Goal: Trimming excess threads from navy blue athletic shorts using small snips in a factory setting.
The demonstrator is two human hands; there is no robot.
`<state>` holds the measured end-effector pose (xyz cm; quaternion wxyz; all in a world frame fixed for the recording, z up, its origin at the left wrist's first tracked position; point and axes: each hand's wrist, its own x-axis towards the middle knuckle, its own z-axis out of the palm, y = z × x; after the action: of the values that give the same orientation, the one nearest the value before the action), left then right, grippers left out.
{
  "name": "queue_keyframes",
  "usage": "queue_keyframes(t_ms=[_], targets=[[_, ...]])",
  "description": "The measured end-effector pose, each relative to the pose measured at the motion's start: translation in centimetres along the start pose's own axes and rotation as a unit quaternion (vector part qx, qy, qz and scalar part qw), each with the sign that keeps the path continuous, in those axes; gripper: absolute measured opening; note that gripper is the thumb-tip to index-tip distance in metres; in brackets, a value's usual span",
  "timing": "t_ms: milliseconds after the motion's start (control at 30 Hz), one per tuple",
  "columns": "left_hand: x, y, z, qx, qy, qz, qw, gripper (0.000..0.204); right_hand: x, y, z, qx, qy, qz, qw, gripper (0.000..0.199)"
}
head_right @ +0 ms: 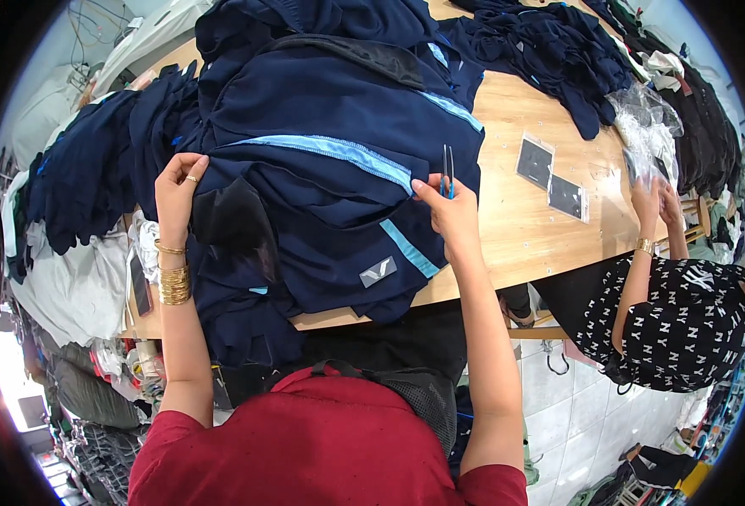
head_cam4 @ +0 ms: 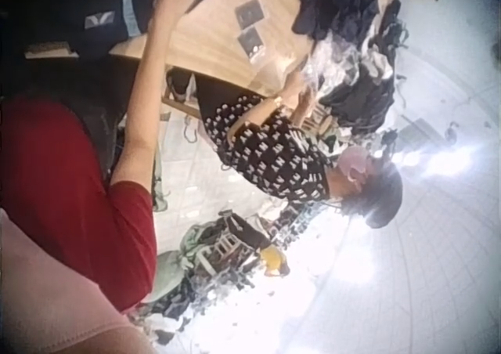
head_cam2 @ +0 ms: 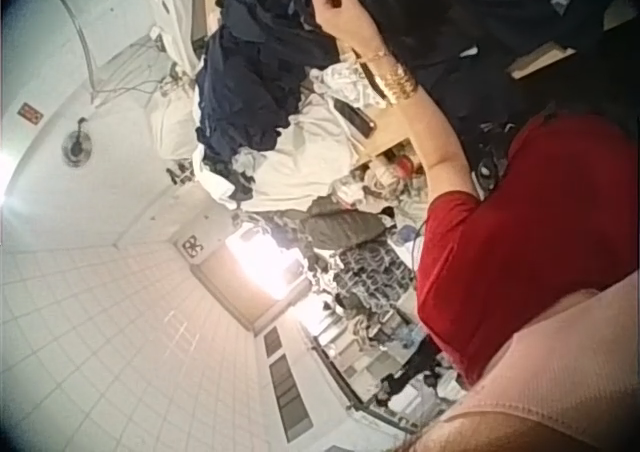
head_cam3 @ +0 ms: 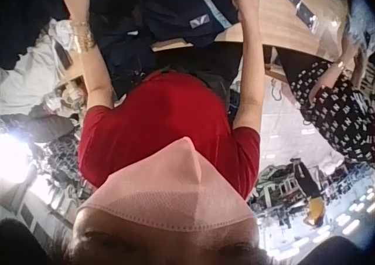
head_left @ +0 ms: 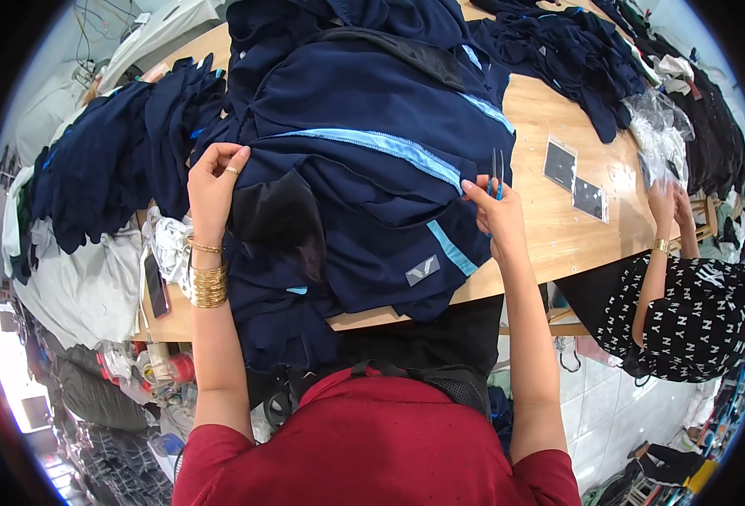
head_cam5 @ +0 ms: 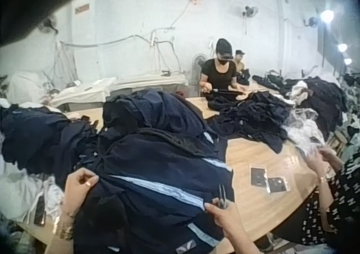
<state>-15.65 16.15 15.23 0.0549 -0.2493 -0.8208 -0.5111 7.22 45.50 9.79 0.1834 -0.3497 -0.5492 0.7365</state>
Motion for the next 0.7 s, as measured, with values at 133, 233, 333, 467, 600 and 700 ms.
queue_keyframes(t_ms=[133, 233, 333, 467, 600, 700], targets=[[-0.3, 0.6, 0.1, 0.012, 0.018, 0.010, 1.000, 0.015, -0.6, -1.0, -0.1, 0.138, -0.001, -0.034, 0.990, 0.015], [-0.5, 1.0, 0.2, 0.017, 0.041, 0.018, 0.999, 0.015, -1.7, -2.1, -1.7, 0.328, -0.071, -0.017, 0.942, 0.016], [-1.1, 1.7, 0.1, -0.007, 0.053, 0.026, 0.998, 0.015, -4.2, -4.5, -1.1, 0.257, 0.017, -0.020, 0.966, 0.019], [-1.8, 2.6, 0.2, -0.049, 0.060, 0.028, 0.997, 0.014, -6.2, -5.3, -1.6, 0.197, 0.052, -0.070, 0.976, 0.012], [-2.5, 3.0, -0.2, -0.070, 0.062, 0.042, 0.995, 0.012, -7.5, -5.9, -1.2, 0.182, 0.112, -0.074, 0.974, 0.016], [-2.9, 2.9, -0.2, -0.078, 0.065, 0.052, 0.993, 0.011, -8.0, -5.8, -1.3, 0.184, 0.126, -0.077, 0.972, 0.023]])
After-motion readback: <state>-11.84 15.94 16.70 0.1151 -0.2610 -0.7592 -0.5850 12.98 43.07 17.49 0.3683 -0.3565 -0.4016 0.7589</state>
